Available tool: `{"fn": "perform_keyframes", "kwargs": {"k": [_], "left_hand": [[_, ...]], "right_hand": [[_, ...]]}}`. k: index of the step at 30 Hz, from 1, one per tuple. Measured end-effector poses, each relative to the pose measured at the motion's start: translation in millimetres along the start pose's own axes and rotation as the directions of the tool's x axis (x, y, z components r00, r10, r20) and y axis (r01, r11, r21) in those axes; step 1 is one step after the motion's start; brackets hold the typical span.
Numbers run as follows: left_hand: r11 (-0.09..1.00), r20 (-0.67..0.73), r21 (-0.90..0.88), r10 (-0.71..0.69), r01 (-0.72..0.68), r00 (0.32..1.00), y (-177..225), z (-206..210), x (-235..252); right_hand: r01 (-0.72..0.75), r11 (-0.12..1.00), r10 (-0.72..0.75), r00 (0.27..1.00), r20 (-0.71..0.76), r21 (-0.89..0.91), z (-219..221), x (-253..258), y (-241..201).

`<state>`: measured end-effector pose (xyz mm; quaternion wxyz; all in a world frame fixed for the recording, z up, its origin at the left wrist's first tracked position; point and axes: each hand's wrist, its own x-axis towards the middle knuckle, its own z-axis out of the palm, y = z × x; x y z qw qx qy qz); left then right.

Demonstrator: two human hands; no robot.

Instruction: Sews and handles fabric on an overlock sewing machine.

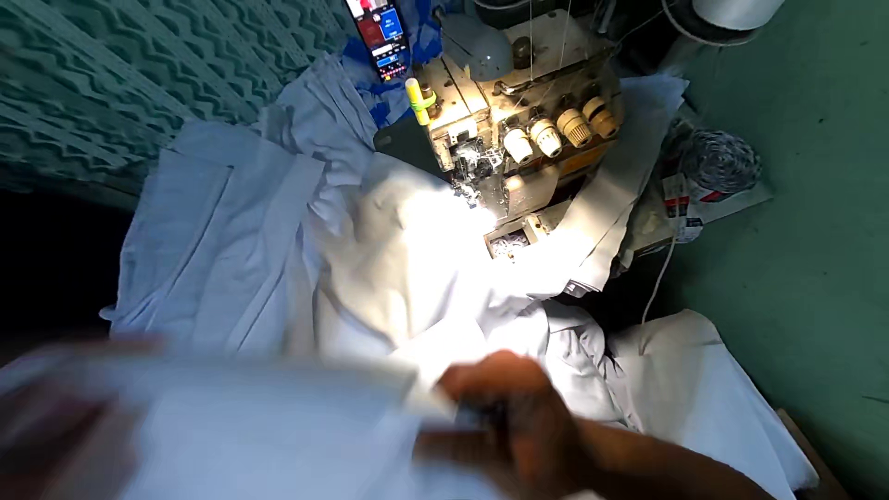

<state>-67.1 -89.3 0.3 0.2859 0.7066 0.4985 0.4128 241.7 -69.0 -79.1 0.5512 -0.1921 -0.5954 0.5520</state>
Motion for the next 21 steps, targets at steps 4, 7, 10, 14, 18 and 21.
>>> {"fn": "perform_keyframes", "kwargs": {"k": [4,7,10,14,18,21], "left_hand": [[0.841,0.214,0.475,0.177,-0.261,0.961,-45.3,95.0,136.8],[0.814,0.311,0.497,0.156,-0.3,0.938,-83.7,148.5,163.0],[0.805,0.265,0.491,0.226,-0.332,0.938,-85.4,168.2,170.8],[0.878,0.206,0.377,0.231,-0.295,0.951,-81.9,180.1,177.7],[0.902,0.151,0.374,0.171,-0.217,0.974,-78.0,177.5,173.8],[0.905,0.149,0.359,0.184,-0.226,0.972,-73.6,177.7,169.2]], "right_hand": [[-0.284,0.914,0.082,0.828,-0.554,-0.289,-50.2,5.3,94.5],[-0.41,0.868,0.156,0.761,-0.629,-0.28,-67.5,-5.4,121.0],[-0.386,0.875,0.12,0.758,-0.641,-0.292,-67.7,-9.0,121.5],[-0.346,0.891,0.054,0.724,-0.688,-0.294,-65.7,-7.6,124.9],[-0.341,0.899,0.064,0.721,-0.69,-0.273,-62.8,-12.5,122.9],[-0.306,0.914,0.039,0.72,-0.693,-0.266,-64.2,-12.1,122.5]]}}
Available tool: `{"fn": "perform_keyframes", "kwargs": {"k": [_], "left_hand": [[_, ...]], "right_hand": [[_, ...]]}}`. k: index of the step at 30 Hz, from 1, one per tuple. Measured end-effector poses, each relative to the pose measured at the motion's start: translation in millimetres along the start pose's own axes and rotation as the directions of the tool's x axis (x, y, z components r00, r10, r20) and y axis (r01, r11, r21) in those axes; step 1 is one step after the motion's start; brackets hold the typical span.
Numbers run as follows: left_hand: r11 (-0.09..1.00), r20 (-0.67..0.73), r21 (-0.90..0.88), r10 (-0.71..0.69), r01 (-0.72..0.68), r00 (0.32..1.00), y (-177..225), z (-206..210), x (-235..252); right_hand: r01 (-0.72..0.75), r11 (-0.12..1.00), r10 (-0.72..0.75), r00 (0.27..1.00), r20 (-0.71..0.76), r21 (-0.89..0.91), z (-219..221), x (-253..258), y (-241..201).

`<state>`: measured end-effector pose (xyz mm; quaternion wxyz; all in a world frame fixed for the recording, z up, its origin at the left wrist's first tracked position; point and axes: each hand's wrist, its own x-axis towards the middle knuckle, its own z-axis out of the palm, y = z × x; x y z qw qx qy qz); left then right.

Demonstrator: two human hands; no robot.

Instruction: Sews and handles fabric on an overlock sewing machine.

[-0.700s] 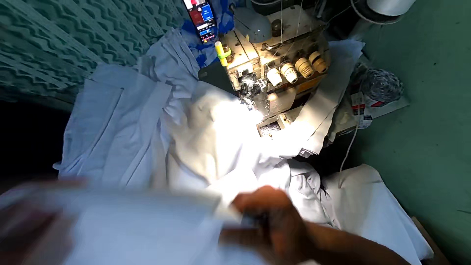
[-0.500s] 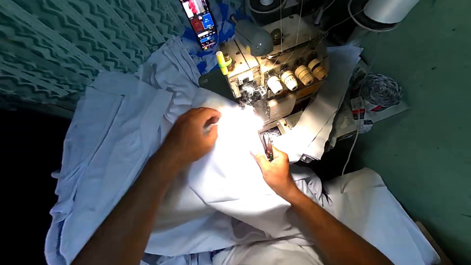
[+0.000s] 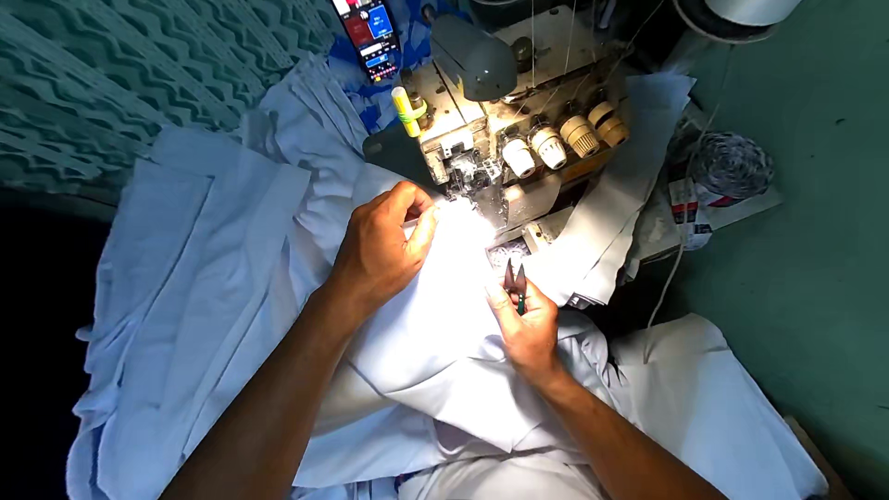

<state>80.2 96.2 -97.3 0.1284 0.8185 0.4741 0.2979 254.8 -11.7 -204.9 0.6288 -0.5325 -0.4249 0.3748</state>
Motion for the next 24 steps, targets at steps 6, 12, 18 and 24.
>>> {"fn": "perform_keyframes", "kwargs": {"k": [6,12,18,24], "left_hand": [[0.999,0.048,0.049,0.021,-0.023,0.999,3.6,4.6,3.7],[0.997,0.052,0.067,0.037,-0.04,0.998,3.7,2.9,0.6],[0.992,0.047,0.045,0.113,-0.115,0.993,-8.1,17.4,3.1],[0.997,0.026,0.078,0.008,-0.01,1.0,4.6,31.1,0.2]], "right_hand": [[-0.052,0.998,0.051,0.999,-0.019,-0.037,-0.6,3.7,-1.6],[-0.123,0.989,0.124,0.992,0.005,-0.086,-4.6,-1.4,-2.2],[-0.09,0.97,0.101,0.994,0.035,-0.227,-19.0,2.3,0.4],[0.02,0.988,-0.004,0.995,0.097,-0.156,-52.3,7.1,-21.2]]}}
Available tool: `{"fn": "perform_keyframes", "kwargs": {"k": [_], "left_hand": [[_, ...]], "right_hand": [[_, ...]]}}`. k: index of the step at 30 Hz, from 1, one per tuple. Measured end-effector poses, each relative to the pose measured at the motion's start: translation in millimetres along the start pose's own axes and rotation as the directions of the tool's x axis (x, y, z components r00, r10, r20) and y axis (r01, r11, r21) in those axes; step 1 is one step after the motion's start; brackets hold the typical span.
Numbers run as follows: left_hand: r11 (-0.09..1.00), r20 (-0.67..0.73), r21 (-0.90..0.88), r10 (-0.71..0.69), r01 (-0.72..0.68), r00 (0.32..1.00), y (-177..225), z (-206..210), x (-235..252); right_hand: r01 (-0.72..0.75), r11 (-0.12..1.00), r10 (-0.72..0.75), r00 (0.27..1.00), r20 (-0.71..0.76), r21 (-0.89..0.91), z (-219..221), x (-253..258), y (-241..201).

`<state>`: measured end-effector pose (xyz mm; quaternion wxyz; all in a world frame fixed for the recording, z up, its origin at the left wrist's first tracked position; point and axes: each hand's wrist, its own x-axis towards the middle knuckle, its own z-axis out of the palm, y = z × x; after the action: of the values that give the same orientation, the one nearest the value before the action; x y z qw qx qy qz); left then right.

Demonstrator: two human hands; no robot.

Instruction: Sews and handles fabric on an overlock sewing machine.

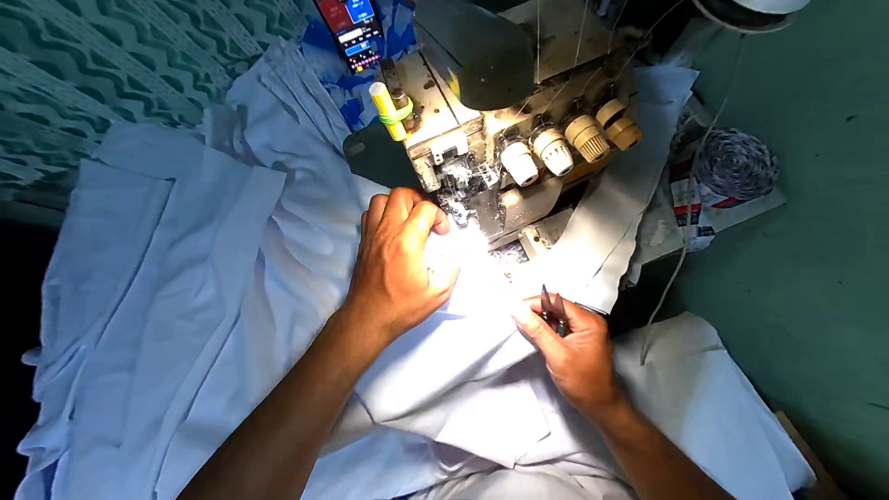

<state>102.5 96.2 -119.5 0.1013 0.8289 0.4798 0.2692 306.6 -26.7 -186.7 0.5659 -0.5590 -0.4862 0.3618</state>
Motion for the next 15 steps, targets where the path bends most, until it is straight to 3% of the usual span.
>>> {"fn": "perform_keyframes", "kwargs": {"k": [6,10,13,15], "left_hand": [[0.996,-0.051,0.077,-0.047,0.051,0.998,-6.5,3.4,11.8],[0.987,-0.059,0.119,-0.102,0.109,0.993,-20.8,-15.5,4.5],[0.963,-0.184,0.146,-0.198,0.226,0.963,-32.7,-52.7,-51.1],[0.936,-0.384,0.099,-0.277,0.337,0.881,-40.0,-73.8,-124.5]], "right_hand": [[-0.01,0.995,0.013,0.999,-0.03,0.104,12.5,14.4,-6.5],[0.005,0.996,-0.002,1.0,-0.03,0.087,27.2,28.2,-8.8],[0.016,0.998,-0.015,1.0,-0.018,0.06,38.5,42.8,-11.1],[0.038,0.999,-0.037,0.999,-0.013,0.017,40.9,50.9,-12.1]]}}
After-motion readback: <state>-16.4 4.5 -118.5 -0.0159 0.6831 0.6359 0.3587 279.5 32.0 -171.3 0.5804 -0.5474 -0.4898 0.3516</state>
